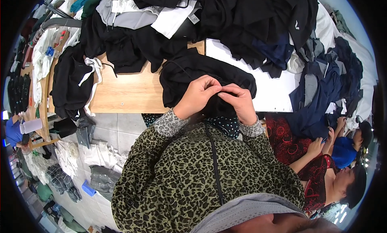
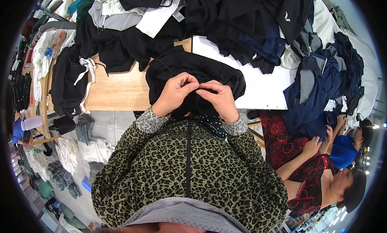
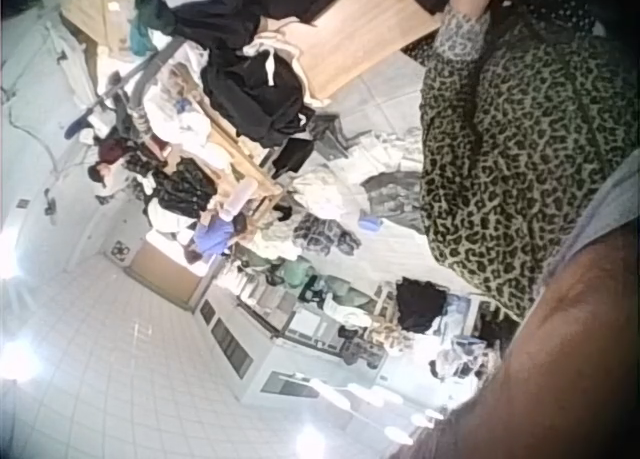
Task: Inspecting black garments for quality control and trimming loose threads using a pair of snips.
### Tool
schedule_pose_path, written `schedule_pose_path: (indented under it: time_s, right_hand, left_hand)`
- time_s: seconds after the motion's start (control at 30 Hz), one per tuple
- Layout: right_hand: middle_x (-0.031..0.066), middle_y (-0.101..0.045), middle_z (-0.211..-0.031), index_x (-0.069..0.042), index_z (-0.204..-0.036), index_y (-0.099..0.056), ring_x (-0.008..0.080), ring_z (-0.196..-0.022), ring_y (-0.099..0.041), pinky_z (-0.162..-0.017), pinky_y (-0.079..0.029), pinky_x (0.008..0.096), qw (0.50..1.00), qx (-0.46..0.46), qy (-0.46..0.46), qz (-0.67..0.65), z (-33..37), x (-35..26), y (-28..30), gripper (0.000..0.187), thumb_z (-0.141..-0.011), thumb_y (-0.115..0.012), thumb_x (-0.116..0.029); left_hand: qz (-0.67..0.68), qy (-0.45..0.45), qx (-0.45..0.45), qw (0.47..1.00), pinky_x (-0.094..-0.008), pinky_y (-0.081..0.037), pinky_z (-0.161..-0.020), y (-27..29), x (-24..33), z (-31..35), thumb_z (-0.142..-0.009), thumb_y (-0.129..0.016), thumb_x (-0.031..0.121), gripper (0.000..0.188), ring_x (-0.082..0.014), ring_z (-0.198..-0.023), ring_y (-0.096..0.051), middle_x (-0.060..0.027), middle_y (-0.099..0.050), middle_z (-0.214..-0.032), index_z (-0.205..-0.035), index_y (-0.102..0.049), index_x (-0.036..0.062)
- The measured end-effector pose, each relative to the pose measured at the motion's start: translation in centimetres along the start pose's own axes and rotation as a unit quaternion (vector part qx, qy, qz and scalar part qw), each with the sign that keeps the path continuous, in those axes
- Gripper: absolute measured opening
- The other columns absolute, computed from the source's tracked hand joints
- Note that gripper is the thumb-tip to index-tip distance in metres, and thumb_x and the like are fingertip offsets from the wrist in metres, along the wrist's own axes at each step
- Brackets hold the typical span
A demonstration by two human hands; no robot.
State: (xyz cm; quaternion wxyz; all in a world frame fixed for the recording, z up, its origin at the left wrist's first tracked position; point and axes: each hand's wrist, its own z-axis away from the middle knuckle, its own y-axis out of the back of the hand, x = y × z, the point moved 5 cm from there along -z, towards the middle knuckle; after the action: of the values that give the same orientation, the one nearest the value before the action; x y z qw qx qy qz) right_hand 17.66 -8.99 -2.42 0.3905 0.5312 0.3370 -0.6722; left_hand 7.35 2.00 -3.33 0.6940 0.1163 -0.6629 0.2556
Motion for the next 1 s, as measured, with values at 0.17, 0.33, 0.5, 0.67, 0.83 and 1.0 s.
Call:
schedule_pose_path:
  time_s: [0.17,0.33,0.5,0.67,0.83,1.0]
  right_hand:
    - [0.0038,-0.064,-0.088,0.003,-0.092,-0.066,0.0081,-0.083,-0.057,-0.075,-0.044,0.0199,0.994,0.032,-0.063,-0.085,-0.1,1.0,0.3,0.011,-0.083,-0.062,-0.001]
    - [0.0037,-0.065,-0.087,0.002,-0.091,-0.064,0.0079,-0.083,-0.057,-0.080,-0.043,0.0200,0.985,0.024,-0.061,-0.162,-0.3,1.6,1.6,0.011,-0.088,-0.060,-0.008]
    - [0.0034,-0.064,-0.087,0.001,-0.091,-0.063,0.0081,-0.084,-0.056,-0.081,-0.042,0.0197,0.981,0.001,-0.055,-0.184,-0.3,1.6,1.8,0.011,-0.089,-0.058,-0.008]
    - [0.0022,-0.063,-0.087,0.001,-0.092,-0.062,0.0076,-0.084,-0.056,-0.080,-0.042,0.0194,0.982,-0.026,-0.047,-0.179,-0.3,1.6,1.6,0.012,-0.090,-0.057,-0.010]
    - [0.0001,-0.062,-0.086,0.000,-0.092,-0.062,0.0054,-0.082,-0.054,-0.077,-0.041,0.0183,0.984,-0.034,-0.054,-0.164,-0.3,1.6,1.6,0.012,-0.091,-0.057,-0.011]
    - [-0.0002,-0.062,-0.085,0.000,-0.090,-0.062,0.0050,-0.081,-0.053,-0.076,-0.040,0.0183,0.985,-0.045,-0.061,-0.154,-0.5,1.3,1.4,0.012,-0.090,-0.057,-0.011]
  left_hand:
    - [-0.112,-0.012,0.036,0.993,-0.0198,-0.042,-0.067,0.2,0.5,-0.3,-0.084,-0.062,0.005,0.028,-0.0060,-0.074,-0.047,-0.0001,-0.053,-0.086,-0.109,-0.053,-0.0027]
    - [-0.154,-0.032,-0.027,0.987,-0.0205,-0.043,-0.068,1.9,-0.2,0.5,-0.080,-0.064,0.000,0.057,-0.0061,-0.083,-0.048,-0.0042,-0.051,-0.107,-0.132,-0.040,-0.0031]
    - [-0.010,0.153,-0.156,0.976,-0.0201,-0.044,-0.074,0.8,1.2,1.9,-0.086,-0.062,0.008,0.051,-0.0049,-0.080,-0.052,0.0029,-0.057,-0.092,-0.133,-0.043,0.0013]
    - [-0.065,0.088,-0.164,0.980,-0.0210,-0.045,-0.072,0.2,0.8,1.7,-0.084,-0.065,0.007,0.041,-0.0057,-0.079,-0.052,-0.0004,-0.058,-0.091,-0.119,-0.047,-0.0007]
    - [-0.149,0.076,-0.158,0.973,-0.0236,-0.045,-0.072,-0.3,1.6,1.5,-0.079,-0.070,0.006,0.033,-0.0081,-0.078,-0.053,-0.0048,-0.058,-0.085,-0.099,-0.044,0.0007]
    - [-0.210,0.018,-0.142,0.967,-0.0310,-0.046,-0.064,-0.2,1.9,1.4,-0.076,-0.073,0.016,0.037,-0.0205,-0.070,-0.059,-0.0106,-0.059,-0.077,-0.096,-0.045,0.0007]
